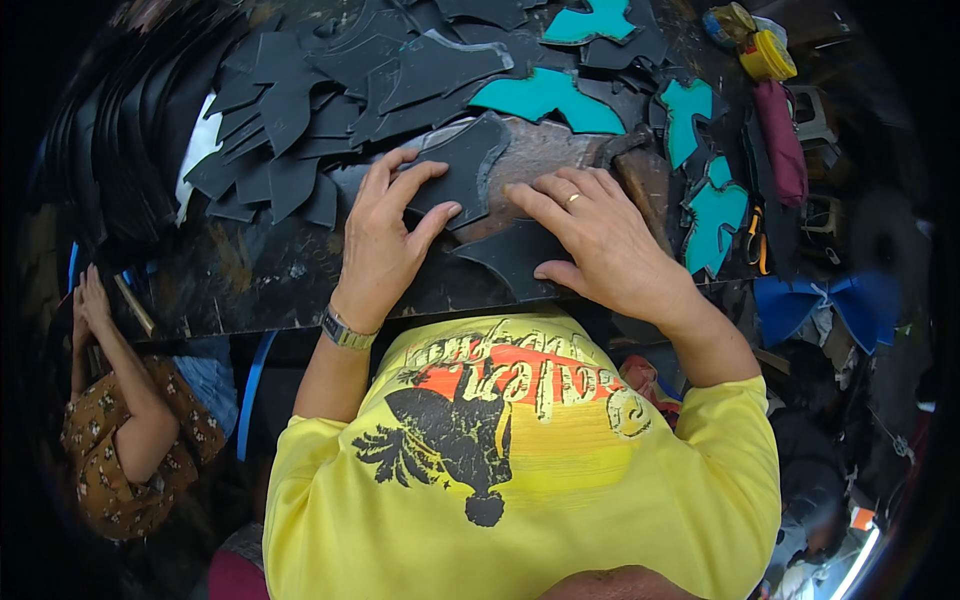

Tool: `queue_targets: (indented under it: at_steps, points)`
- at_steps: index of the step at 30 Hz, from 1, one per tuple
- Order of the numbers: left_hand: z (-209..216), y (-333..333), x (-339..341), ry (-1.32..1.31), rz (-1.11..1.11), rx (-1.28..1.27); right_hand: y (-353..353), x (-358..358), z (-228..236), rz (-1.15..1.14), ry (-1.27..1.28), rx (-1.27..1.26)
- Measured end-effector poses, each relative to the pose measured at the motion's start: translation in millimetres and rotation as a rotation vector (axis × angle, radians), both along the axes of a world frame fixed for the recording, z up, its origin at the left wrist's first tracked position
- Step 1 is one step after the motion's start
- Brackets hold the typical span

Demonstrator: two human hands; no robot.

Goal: The person repeatedly picks up black rubber pieces, places them on a curved wooden block, and uses a curved metal tool to press and shape the edges. They inspect each piece, reposition it, and continue shaping until satisfied, then set it aside.

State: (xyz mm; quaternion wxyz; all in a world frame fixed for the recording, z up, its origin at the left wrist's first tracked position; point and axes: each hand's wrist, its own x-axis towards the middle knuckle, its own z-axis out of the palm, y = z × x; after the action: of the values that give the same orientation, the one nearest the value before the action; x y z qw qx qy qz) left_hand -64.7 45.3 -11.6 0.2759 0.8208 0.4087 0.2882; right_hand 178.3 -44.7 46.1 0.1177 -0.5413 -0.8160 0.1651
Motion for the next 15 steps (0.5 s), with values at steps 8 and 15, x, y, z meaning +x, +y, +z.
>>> queue_targets:
  at_steps: [8, 15]
  points:
    - [-5.2, 21.1, -9.9, -0.337, 0.119, -0.143, -3.0, 6.0, -14.8, -0.144, 0.202, -0.007]
    - [-6.4, 21.0, -37.7, -0.515, 0.152, -0.205, -12.5, -6.7, -14.7, -0.097, 0.057, 0.032]
